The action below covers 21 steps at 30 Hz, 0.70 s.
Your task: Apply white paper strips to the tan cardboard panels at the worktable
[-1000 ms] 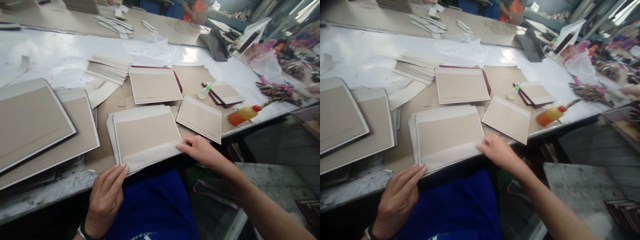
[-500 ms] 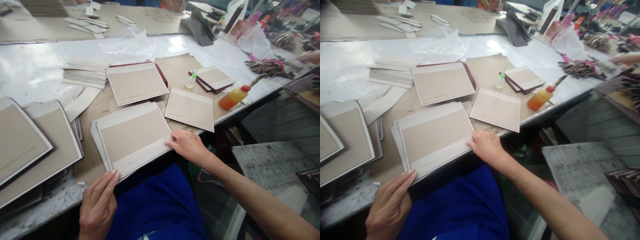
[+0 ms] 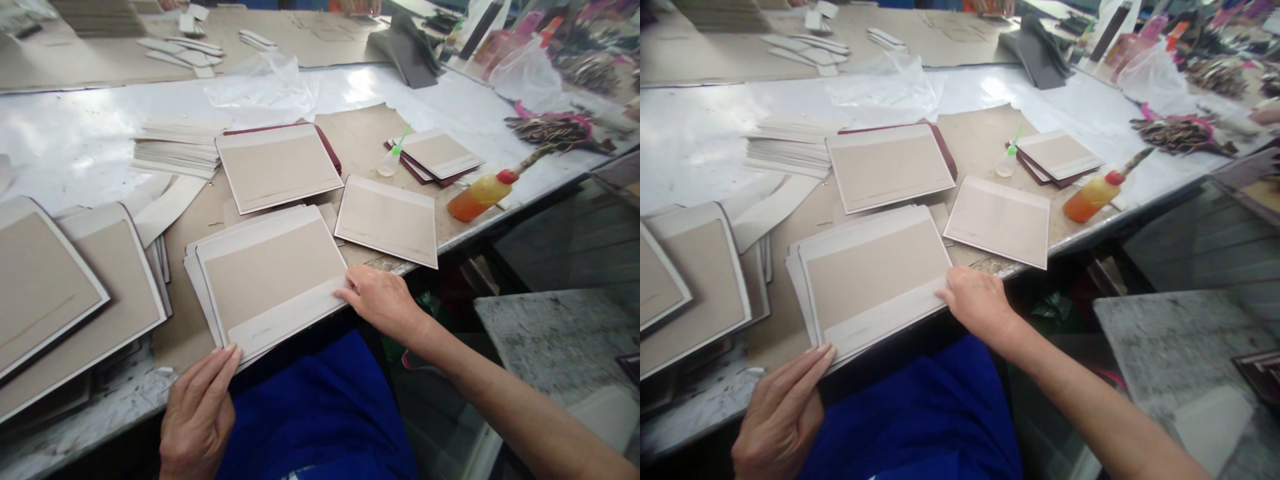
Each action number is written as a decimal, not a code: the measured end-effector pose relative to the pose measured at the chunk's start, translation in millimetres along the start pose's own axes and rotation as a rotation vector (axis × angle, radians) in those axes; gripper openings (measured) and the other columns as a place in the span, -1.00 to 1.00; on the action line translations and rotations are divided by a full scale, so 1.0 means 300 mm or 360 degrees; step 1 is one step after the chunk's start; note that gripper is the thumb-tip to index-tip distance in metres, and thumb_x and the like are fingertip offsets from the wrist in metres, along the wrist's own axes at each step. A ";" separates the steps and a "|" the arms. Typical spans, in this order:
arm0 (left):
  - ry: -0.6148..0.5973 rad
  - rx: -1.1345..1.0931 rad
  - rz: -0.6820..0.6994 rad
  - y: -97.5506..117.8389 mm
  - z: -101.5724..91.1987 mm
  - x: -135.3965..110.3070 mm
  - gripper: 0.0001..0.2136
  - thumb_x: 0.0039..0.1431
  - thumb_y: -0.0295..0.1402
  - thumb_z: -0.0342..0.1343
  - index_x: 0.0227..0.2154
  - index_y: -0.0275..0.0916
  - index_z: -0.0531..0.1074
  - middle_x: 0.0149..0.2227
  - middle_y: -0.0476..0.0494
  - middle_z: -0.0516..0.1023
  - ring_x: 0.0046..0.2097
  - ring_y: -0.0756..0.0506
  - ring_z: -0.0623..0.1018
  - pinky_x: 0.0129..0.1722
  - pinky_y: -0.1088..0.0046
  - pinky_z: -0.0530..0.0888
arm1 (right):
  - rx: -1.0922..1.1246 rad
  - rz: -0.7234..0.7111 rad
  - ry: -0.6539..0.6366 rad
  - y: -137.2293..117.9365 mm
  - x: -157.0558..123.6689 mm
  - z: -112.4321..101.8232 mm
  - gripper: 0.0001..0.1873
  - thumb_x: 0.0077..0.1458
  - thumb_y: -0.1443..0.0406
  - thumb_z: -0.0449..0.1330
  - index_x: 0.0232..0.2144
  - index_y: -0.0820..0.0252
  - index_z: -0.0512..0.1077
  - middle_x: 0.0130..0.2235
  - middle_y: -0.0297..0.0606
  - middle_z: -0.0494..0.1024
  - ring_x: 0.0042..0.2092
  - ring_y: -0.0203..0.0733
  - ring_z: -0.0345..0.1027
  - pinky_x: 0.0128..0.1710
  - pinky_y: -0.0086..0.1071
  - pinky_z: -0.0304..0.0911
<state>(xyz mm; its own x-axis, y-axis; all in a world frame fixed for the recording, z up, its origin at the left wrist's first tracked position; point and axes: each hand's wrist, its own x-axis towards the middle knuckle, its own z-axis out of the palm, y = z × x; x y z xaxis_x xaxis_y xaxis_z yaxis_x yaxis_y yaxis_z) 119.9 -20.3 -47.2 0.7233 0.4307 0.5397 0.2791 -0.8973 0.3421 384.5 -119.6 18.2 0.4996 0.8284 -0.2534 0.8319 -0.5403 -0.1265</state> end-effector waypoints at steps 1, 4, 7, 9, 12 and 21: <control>0.0002 -0.0002 -0.0001 0.000 0.001 0.001 -0.39 -0.05 -0.80 0.01 0.06 -0.16 0.25 -0.15 -0.24 0.47 -0.08 -0.19 0.43 -0.06 0.20 0.34 | -0.0003 0.0000 0.0001 0.001 0.001 0.002 -0.73 0.13 0.10 0.04 -0.39 0.18 0.36 -0.31 -0.23 0.48 -0.29 -0.15 0.36 -0.38 -0.38 0.04; -0.0010 -0.0011 0.0001 -0.001 0.000 -0.002 -0.40 -0.04 -0.80 0.00 0.07 -0.19 0.24 -0.15 -0.25 0.47 -0.07 -0.18 0.42 -0.05 0.21 0.32 | -0.0017 -0.0022 0.0028 0.003 0.003 0.009 -0.75 0.12 0.12 0.05 -0.41 0.18 0.34 -0.33 -0.25 0.48 -0.31 -0.16 0.37 -0.41 -0.38 0.03; -0.0025 -0.0008 -0.0002 -0.003 -0.003 -0.006 -0.40 -0.04 -0.81 0.00 0.08 -0.21 0.23 -0.14 -0.27 0.46 -0.06 -0.19 0.42 -0.04 0.21 0.31 | -0.0021 -0.0050 0.0068 0.004 0.002 0.015 -0.77 0.12 0.14 0.06 -0.43 0.17 0.33 -0.34 -0.27 0.48 -0.32 -0.17 0.37 -0.44 -0.38 0.00; -0.0028 0.0006 0.0025 -0.003 -0.003 -0.005 -0.40 -0.04 -0.81 0.00 0.07 -0.23 0.23 -0.14 -0.28 0.46 -0.05 -0.19 0.41 -0.04 0.22 0.30 | -0.0015 -0.0058 0.0069 0.005 0.002 0.018 -0.78 0.12 0.15 0.06 -0.44 0.17 0.32 -0.35 -0.28 0.48 -0.32 -0.18 0.37 -0.44 -0.39 -0.01; -0.0023 0.0022 0.0059 -0.002 -0.002 0.002 -0.41 -0.03 -0.80 -0.01 0.08 -0.24 0.23 -0.13 -0.29 0.46 -0.05 -0.18 0.41 -0.03 0.24 0.30 | 0.0000 -0.0062 0.0064 0.006 0.002 0.019 -0.78 0.13 0.16 0.06 -0.45 0.17 0.32 -0.35 -0.30 0.48 -0.30 -0.19 0.36 -0.44 -0.39 -0.01; -0.0037 0.0017 0.0058 0.003 -0.005 0.008 -0.40 -0.03 -0.79 0.00 0.08 -0.22 0.22 -0.12 -0.29 0.45 -0.05 -0.18 0.41 -0.02 0.25 0.30 | -0.0034 0.0014 0.0045 -0.008 -0.002 0.004 -0.76 0.11 0.12 0.07 -0.43 0.17 0.34 -0.37 -0.27 0.49 -0.32 -0.18 0.38 -0.47 -0.39 -0.02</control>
<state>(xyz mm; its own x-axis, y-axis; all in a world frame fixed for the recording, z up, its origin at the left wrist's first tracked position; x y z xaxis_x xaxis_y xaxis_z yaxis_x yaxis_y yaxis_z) 121.0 -20.0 -44.3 0.7478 0.3952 0.5335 0.2586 -0.9135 0.3142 381.9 -119.0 17.5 0.5131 0.8277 -0.2273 0.8323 -0.5445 -0.1041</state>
